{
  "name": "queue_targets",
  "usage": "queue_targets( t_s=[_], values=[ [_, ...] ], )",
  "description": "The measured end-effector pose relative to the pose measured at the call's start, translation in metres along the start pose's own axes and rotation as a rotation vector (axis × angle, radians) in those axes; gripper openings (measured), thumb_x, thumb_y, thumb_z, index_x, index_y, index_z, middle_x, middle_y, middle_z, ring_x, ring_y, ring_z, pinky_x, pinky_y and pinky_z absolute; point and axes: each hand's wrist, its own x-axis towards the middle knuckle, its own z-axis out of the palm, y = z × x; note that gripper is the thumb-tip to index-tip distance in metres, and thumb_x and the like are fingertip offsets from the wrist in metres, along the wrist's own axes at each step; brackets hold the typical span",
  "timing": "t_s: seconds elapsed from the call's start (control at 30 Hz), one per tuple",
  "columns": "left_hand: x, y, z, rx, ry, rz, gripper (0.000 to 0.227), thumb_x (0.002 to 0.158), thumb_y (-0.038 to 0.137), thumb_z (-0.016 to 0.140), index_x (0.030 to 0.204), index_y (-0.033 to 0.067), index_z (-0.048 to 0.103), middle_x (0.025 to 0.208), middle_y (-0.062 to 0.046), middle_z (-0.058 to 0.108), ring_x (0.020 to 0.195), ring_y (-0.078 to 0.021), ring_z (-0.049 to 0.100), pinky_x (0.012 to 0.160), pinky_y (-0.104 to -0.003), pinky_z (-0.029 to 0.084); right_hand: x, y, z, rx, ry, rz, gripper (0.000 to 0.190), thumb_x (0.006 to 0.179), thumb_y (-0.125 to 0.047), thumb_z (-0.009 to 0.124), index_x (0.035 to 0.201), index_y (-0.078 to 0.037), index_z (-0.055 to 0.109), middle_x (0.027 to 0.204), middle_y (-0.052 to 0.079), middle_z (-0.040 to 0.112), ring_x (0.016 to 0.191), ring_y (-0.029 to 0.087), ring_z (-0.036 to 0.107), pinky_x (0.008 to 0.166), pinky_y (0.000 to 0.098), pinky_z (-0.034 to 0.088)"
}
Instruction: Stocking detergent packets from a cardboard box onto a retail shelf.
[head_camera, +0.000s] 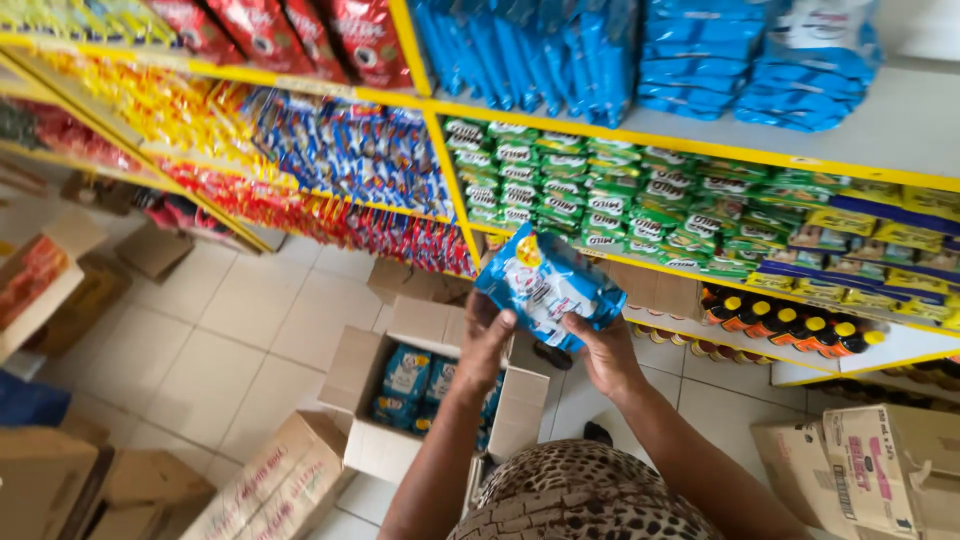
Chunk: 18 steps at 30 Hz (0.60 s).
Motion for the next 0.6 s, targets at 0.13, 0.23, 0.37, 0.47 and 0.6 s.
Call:
queue_targets(
  t_s=[0.13, 0.23, 0.37, 0.47, 0.6],
  values=[
    [0.014, -0.025, 0.024, -0.228, 0.097, -0.07, 0.051, 0.087, 0.005, 0.078, 0.133, 0.0107, 0.057, 0.122, -0.006, 0.07, 0.11, -0.02, 0.068, 0.098, -0.04, 0.055, 0.001, -0.004, -0.013, -0.221, 0.037, -0.134, 0.054, 0.084, -0.004, 0.082, 0.134, -0.005, 0.061, 0.127, 0.008, 0.069, 0.114, 0.018, 0.065, 0.098, 0.0382, 0.053],
    [0.023, -0.01, 0.048, -0.196, 0.146, -0.057, 0.044, 0.086, 0.005, 0.078, 0.127, 0.0089, 0.063, 0.117, -0.007, 0.073, 0.105, -0.0205, 0.07, 0.094, -0.04, 0.057, 0.003, -0.036, -0.004, -0.273, 0.105, -0.111, 0.052, 0.085, -0.006, 0.079, 0.133, -0.008, 0.058, 0.124, 0.006, 0.069, 0.111, 0.016, 0.065, 0.097, 0.0358, 0.051],
    [0.04, -0.026, 0.054, -0.167, 0.095, 0.012, 0.034, 0.089, 0.006, 0.078, 0.121, 0.01, 0.066, 0.113, -0.005, 0.074, 0.103, -0.0179, 0.07, 0.094, -0.037, 0.057, 0.003, -0.067, -0.005, -0.276, 0.067, -0.443, 0.051, 0.088, -0.006, 0.075, 0.133, -0.01, 0.051, 0.127, 0.006, 0.064, 0.116, 0.013, 0.063, 0.098, 0.032, 0.053],
    [0.054, -0.039, 0.058, -0.209, 0.202, -0.007, 0.028, 0.09, 0.011, 0.077, 0.116, 0.0098, 0.068, 0.11, -0.004, 0.074, 0.099, -0.0168, 0.07, 0.089, -0.037, 0.058, 0.01, -0.065, -0.035, -0.328, 0.006, -0.449, 0.03, 0.095, 0.001, 0.072, 0.122, 0.001, 0.059, 0.122, 0.012, 0.065, 0.102, 0.018, 0.068, 0.086, 0.0325, 0.057],
    [0.067, -0.032, 0.084, -0.217, 0.177, 0.075, 0.022, 0.094, 0.017, 0.076, 0.114, 0.0088, 0.069, 0.108, -0.004, 0.074, 0.096, -0.0156, 0.07, 0.087, -0.036, 0.058, 0.012, -0.076, -0.058, -0.425, -0.061, -0.534, 0.023, 0.095, 0.004, 0.071, 0.113, 0.001, 0.057, 0.129, 0.013, 0.061, 0.11, 0.016, 0.067, 0.092, 0.0306, 0.057]
  ],
)
